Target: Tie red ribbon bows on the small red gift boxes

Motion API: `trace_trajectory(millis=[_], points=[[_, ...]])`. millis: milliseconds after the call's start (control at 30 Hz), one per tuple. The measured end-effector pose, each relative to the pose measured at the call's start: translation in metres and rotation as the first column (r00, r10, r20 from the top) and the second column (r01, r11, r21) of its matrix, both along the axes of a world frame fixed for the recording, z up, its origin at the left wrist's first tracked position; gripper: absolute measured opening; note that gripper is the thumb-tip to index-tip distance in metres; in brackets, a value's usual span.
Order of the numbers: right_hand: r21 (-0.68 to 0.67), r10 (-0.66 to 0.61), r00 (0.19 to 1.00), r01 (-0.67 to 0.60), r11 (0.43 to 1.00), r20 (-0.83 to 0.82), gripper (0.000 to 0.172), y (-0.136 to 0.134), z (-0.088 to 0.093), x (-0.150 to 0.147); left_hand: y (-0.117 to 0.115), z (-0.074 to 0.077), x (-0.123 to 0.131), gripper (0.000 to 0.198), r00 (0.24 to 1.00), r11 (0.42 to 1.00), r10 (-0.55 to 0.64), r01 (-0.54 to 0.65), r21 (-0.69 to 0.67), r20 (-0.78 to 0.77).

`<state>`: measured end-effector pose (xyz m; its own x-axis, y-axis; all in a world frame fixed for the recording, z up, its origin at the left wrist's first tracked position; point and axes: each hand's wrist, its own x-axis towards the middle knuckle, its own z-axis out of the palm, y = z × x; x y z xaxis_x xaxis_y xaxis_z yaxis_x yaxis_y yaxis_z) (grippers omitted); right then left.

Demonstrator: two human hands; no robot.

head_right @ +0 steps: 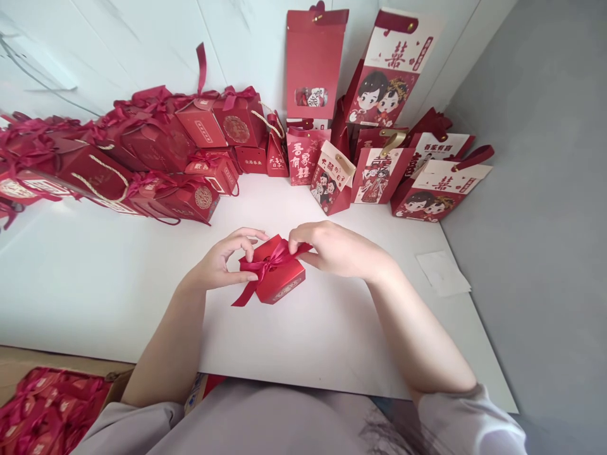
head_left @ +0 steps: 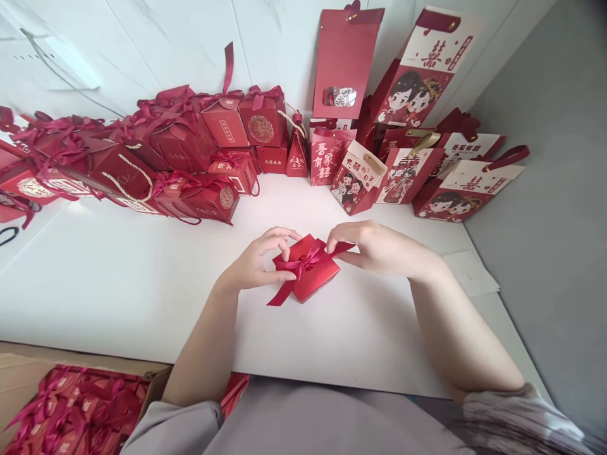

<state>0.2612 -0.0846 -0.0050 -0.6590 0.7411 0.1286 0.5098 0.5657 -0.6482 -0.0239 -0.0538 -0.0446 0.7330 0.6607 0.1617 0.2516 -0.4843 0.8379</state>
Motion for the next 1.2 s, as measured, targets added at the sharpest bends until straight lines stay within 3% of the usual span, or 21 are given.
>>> trace_trajectory(millis=[200, 400, 500, 667, 833, 1200], points=[[-0.023, -0.11, 0.986, 0.114, 0.993, 0.125, 0.007, -0.002, 0.003, 0.001, -0.001, 0.0, -0.002, 0.017, 1.0, 0.999, 0.015, -0.015, -0.03, -0.003], [-0.143, -0.06, 0.967, 0.098, 0.985, 0.248, 0.021, -0.007, 0.006, 0.0, 0.004, -0.012, -0.003, 0.029, 0.993, 0.985, 0.094, -0.082, -0.153, 0.072], [-0.177, -0.061, 0.969, 0.106, 0.978, 0.24, 0.016, -0.009, 0.008, -0.001, 0.005, -0.016, -0.002, 0.03, 0.987, 0.976, 0.139, -0.122, -0.179, 0.083], [-0.07, -0.088, 0.977, 0.103, 0.992, 0.195, 0.015, -0.011, 0.009, -0.008, 0.004, -0.016, -0.001, 0.028, 0.984, 0.971, 0.162, -0.146, -0.188, 0.07], [0.103, -0.014, 0.986, -0.003, 0.995, 0.168, 0.009, -0.012, 0.006, -0.023, 0.004, -0.014, -0.002, 0.029, 0.99, 0.977, 0.128, -0.114, -0.181, 0.063], [0.102, -0.012, 0.987, -0.005, 0.995, 0.158, 0.015, -0.012, 0.002, -0.027, 0.004, -0.011, 0.0, 0.033, 0.994, 0.982, 0.108, -0.103, -0.158, 0.02]])
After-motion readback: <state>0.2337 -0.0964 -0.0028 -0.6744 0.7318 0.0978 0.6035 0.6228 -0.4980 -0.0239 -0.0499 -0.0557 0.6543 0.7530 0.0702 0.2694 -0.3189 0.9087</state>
